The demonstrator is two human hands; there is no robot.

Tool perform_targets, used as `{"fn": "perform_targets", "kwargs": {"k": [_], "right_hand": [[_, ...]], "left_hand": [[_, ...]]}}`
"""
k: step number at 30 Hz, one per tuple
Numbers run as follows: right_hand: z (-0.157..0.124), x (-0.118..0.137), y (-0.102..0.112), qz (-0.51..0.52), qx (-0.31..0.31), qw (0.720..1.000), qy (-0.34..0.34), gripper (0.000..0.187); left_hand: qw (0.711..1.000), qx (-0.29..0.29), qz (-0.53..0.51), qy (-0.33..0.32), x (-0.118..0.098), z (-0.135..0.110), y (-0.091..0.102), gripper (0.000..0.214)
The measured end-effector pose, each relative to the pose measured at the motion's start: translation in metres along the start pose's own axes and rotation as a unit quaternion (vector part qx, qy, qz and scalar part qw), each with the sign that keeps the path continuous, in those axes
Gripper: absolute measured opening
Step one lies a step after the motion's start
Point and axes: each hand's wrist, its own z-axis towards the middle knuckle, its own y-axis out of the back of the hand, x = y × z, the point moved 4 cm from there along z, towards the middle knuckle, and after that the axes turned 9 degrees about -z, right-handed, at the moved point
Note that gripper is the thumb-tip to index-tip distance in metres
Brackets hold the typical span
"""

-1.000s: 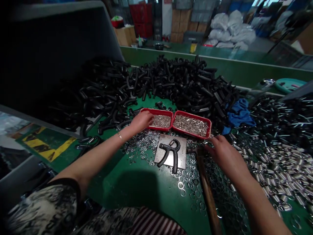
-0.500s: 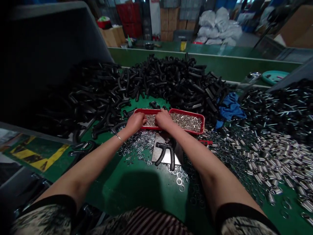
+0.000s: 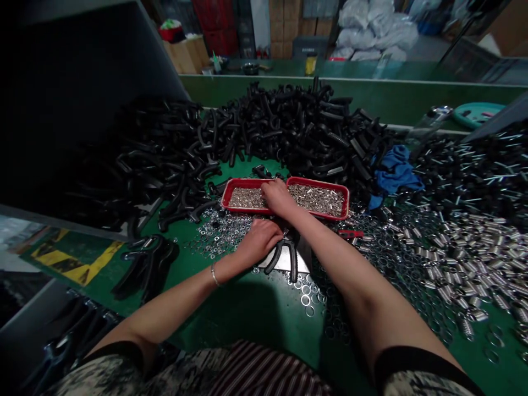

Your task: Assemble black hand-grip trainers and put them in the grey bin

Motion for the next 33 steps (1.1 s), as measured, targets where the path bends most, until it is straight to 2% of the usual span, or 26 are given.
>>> {"fn": "perform_targets", "kwargs": {"k": [2, 4, 7, 9, 11, 14, 18, 22, 27, 33], "right_hand": [[-0.014, -0.002, 0.01, 0.036, -0.016, 0.999, -0.011, 0.018], [-0.039, -0.007, 0.021, 0.118, -0.044, 0.991, -0.047, 0.017], [-0.092, -0.019, 0.028, 0.308, -0.074, 0.94, -0.13, 0.018], [-0.13, -0.024, 0.024, 0.378, -0.065, 0.907, -0.173, 0.021], [-0.16, -0.026, 0.017, 0.383, -0.054, 0.899, -0.207, 0.023], [-0.186, -0.025, 0.006, 0.326, -0.057, 0.918, -0.219, 0.024], [-0.187, -0.012, 0.005, 0.201, -0.109, 0.966, -0.124, 0.02], [-0.179, -0.001, 0.001, 0.116, -0.124, 0.985, -0.035, 0.02], [-0.177, 0.002, -0.008, 0.042, -0.118, 0.992, -0.016, 0.023], [-0.178, 0.01, -0.009, -0.053, -0.107, 0.993, -0.009, 0.025]], "left_hand": [[1.0, 0.003, 0.013, 0.013, -0.004, -0.003, -0.01, 0.021], [0.999, 0.0, 0.032, 0.011, -0.003, -0.003, -0.014, 0.022], [0.998, -0.005, 0.061, -0.013, -0.002, -0.005, -0.015, 0.026], [0.995, -0.003, 0.09, -0.036, -0.003, -0.007, -0.016, 0.031], [0.99, 0.003, 0.121, -0.065, -0.006, -0.009, -0.018, 0.033], [0.984, 0.005, 0.148, -0.099, -0.007, -0.01, -0.021, 0.031], [0.983, -0.002, 0.147, -0.11, -0.005, -0.01, -0.021, 0.032], [0.984, 0.0, 0.134, -0.114, -0.002, -0.011, -0.022, 0.031], [0.988, 0.016, 0.113, -0.106, -0.003, -0.009, -0.02, 0.03], [0.995, 0.017, 0.053, -0.088, -0.006, -0.015, -0.012, 0.029]]}}
